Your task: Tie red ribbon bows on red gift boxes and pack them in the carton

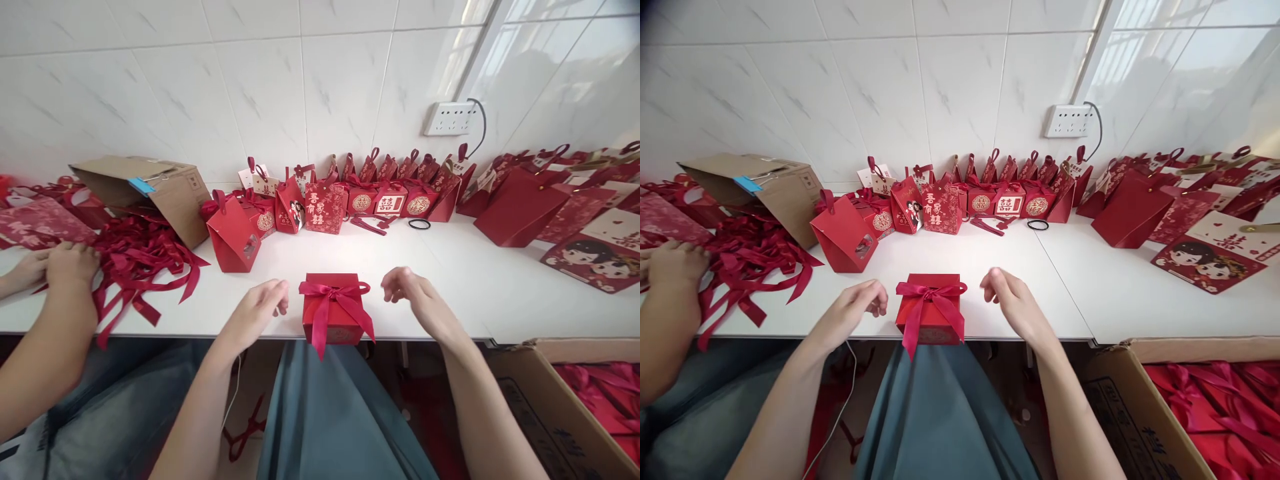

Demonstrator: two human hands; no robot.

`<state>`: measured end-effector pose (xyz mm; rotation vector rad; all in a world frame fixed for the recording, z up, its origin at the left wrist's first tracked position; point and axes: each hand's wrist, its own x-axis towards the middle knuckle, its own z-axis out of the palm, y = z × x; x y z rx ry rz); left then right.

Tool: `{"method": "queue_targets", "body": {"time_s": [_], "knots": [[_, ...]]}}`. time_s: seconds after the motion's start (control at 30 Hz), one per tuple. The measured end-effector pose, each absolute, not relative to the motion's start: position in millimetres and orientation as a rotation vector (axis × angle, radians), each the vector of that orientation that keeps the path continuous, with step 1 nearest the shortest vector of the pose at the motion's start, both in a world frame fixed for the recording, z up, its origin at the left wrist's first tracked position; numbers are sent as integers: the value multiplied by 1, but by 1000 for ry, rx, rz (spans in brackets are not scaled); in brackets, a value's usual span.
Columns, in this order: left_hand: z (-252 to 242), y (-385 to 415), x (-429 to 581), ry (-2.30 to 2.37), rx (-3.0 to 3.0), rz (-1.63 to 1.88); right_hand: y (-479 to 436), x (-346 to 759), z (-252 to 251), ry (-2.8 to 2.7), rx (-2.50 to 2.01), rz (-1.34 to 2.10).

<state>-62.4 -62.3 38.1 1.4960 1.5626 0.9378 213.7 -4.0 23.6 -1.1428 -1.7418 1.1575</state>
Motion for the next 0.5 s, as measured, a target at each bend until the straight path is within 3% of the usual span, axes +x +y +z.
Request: {"method": "queue_targets", "body": {"time_s": [0.17,0.5], "knots": [[26,-45,-26,1604,1457,1057,-3,176,28,-1766,-1356,1157],[4,-55,-15,1476,1261,1364,-10,173,3,-1503,-923,1433]]}}
